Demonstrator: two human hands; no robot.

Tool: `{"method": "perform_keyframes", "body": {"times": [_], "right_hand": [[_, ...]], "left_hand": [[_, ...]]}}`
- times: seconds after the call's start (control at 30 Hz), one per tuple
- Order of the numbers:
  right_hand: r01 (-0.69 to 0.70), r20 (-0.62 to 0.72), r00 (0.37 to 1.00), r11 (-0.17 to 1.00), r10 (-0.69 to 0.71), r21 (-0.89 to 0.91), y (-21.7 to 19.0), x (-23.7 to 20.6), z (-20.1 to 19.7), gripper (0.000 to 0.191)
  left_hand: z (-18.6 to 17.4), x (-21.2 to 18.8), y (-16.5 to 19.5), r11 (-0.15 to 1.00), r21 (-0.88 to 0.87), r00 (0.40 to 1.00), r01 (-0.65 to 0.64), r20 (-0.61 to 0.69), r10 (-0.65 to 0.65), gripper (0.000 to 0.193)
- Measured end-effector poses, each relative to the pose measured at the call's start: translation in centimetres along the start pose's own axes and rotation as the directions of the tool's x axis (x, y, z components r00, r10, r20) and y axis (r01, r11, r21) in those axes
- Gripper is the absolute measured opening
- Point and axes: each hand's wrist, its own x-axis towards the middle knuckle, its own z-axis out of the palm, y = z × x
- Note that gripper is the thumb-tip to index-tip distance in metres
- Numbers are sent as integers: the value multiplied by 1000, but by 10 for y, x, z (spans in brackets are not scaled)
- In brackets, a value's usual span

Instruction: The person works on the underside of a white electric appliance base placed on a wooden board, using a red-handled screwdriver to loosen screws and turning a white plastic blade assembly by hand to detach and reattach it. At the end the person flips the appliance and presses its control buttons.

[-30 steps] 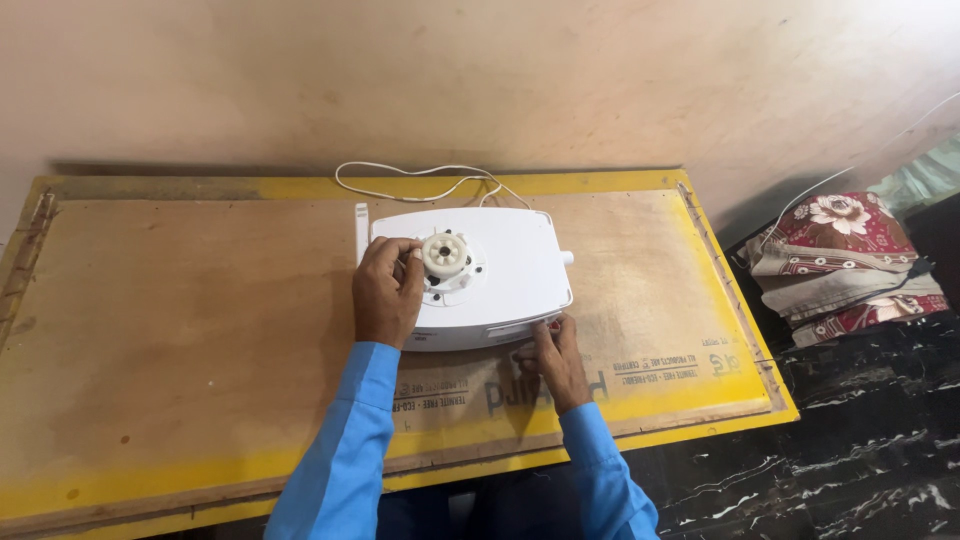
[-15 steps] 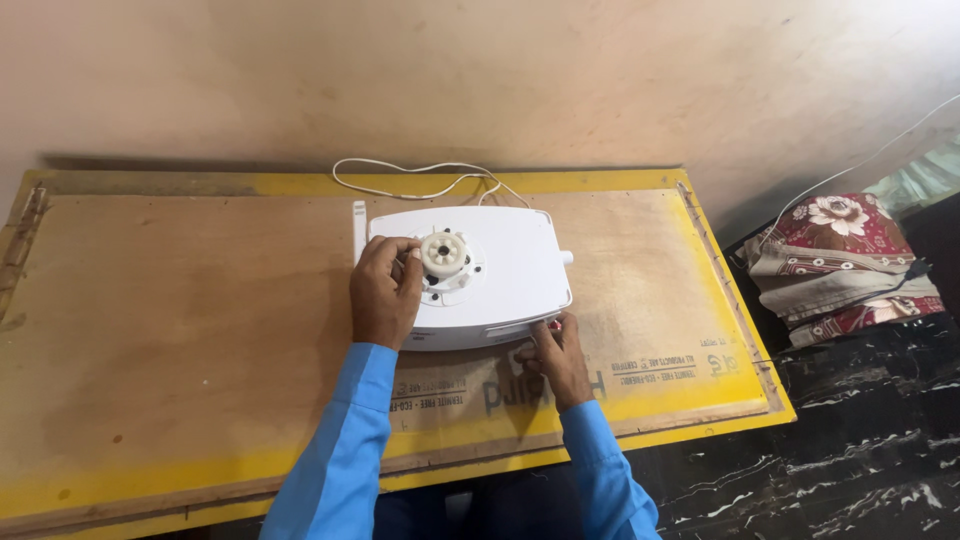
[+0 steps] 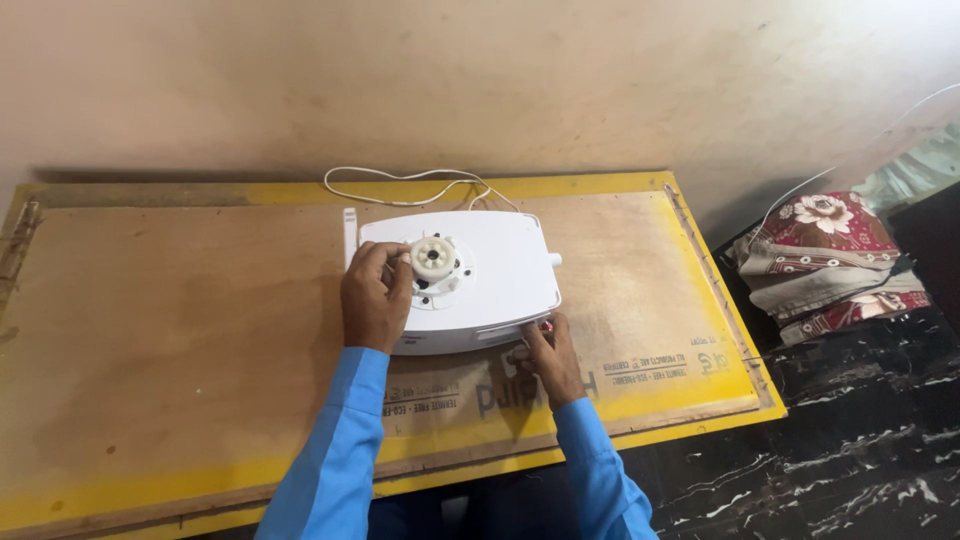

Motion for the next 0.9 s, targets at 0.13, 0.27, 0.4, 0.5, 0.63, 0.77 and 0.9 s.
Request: {"method": "perform_keyframes", "body": {"times": [0.13, 0.27, 0.4, 0.5, 0.63, 0.77, 0.9], "right_hand": [[-51, -46, 998, 999, 51, 2, 6, -2, 6, 58], [-74, -30, 997, 997, 75, 16, 13, -2, 8, 59], [-75, 0, 997, 997, 75, 15, 15, 2, 3, 60], [-56, 21, 998, 998, 56, -1, 14, 3, -1, 60], [-67, 13, 998, 998, 67, -13, 11, 3, -2, 58], [-36, 35, 999, 999, 36, 0, 8, 3, -5, 58], [-60, 15, 998, 997, 61, -39, 9, 2, -5, 60]], "left_hand": [[0, 1, -1, 999, 10, 998, -52, -30, 52, 7], [0, 1, -3, 999, 20, 999, -43, -16, 43, 7], [1, 1, -2, 1000, 13, 1000, -4, -4, 4, 8], [2, 1, -1, 1000, 1, 1000, 18, -6, -18, 9], [1, 1, -1, 1000, 4, 1000, -7, -8, 7, 7], [1, 2, -1, 1000, 16, 1000, -16, -11, 16, 8], [1, 1, -2, 1000, 18, 1000, -6, -7, 6, 9]]}}
